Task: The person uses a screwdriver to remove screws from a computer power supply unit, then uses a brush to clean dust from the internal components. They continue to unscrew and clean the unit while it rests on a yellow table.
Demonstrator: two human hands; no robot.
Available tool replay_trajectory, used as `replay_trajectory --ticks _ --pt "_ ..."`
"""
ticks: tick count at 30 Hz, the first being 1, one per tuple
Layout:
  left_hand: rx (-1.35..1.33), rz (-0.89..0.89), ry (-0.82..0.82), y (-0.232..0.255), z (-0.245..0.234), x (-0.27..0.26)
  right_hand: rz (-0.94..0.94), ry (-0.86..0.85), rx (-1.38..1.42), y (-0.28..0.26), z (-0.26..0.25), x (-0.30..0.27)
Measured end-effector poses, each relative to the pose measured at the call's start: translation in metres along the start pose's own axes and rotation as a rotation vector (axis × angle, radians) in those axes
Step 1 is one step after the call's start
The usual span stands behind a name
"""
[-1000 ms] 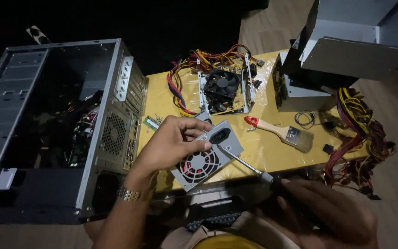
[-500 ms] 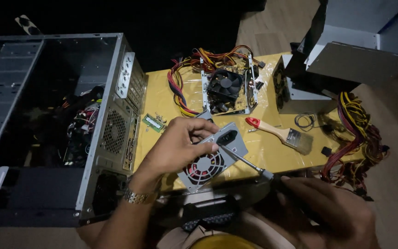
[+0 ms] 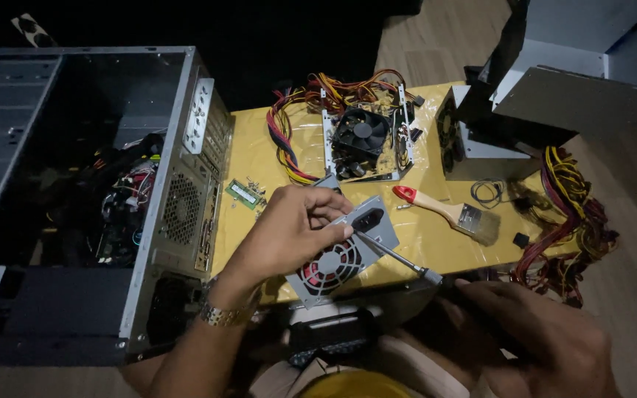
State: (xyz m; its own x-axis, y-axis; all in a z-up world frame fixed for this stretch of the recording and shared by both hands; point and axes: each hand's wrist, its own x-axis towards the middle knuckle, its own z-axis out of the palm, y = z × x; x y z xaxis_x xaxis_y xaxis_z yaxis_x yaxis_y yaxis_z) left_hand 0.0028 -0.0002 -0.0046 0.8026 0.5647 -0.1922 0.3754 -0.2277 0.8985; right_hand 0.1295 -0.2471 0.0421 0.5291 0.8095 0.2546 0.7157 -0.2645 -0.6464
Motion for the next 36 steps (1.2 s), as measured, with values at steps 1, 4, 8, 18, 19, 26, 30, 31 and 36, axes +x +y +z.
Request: replay_trajectory --ticks 1,4,8,18,19,26,30,31,36 --pt "0.019 0.039 0.001 -0.003 0.001 0.001 0.022 0.016 -0.011 0.0 0.0 0.0" --pt "0.043 0.007 0.001 0.003 0.002 -0.002 -0.165 -0.057 -0.061 0.028 -0.005 -0.005" --pt "0.07 0.047 0.024 -0.002 0.01 -0.002 -0.308 -0.244 -0.209 0.056 -0.018 -0.003" --pt "0.117 0.024 0.059 -0.01 0.046 -0.005 -0.819 -0.215 -0.874 0.024 -0.03 -0.003" --pt "0.08 0.126 0.097 -0.014 0.051 -0.006 -0.778 -0.265 -0.962 0.034 -0.029 -0.007" --pt "0.274 0.598 0.393 -0.045 0.095 -0.015 0.083 -0.371 -0.552 0.096 -0.016 -0.02" --pt "0.199 0.529 0.338 -0.04 0.094 -0.014 -0.143 -0.159 -0.382 0.093 -0.004 -0.025" --pt "0.205 0.522 0.356 -0.042 0.095 -0.013 -0.248 -0.113 -0.393 0.1 0.0 -0.028" --pt "0.191 0.485 0.368 -0.048 0.103 -0.009 0.119 -0.263 -0.143 0.09 -0.003 -0.021"
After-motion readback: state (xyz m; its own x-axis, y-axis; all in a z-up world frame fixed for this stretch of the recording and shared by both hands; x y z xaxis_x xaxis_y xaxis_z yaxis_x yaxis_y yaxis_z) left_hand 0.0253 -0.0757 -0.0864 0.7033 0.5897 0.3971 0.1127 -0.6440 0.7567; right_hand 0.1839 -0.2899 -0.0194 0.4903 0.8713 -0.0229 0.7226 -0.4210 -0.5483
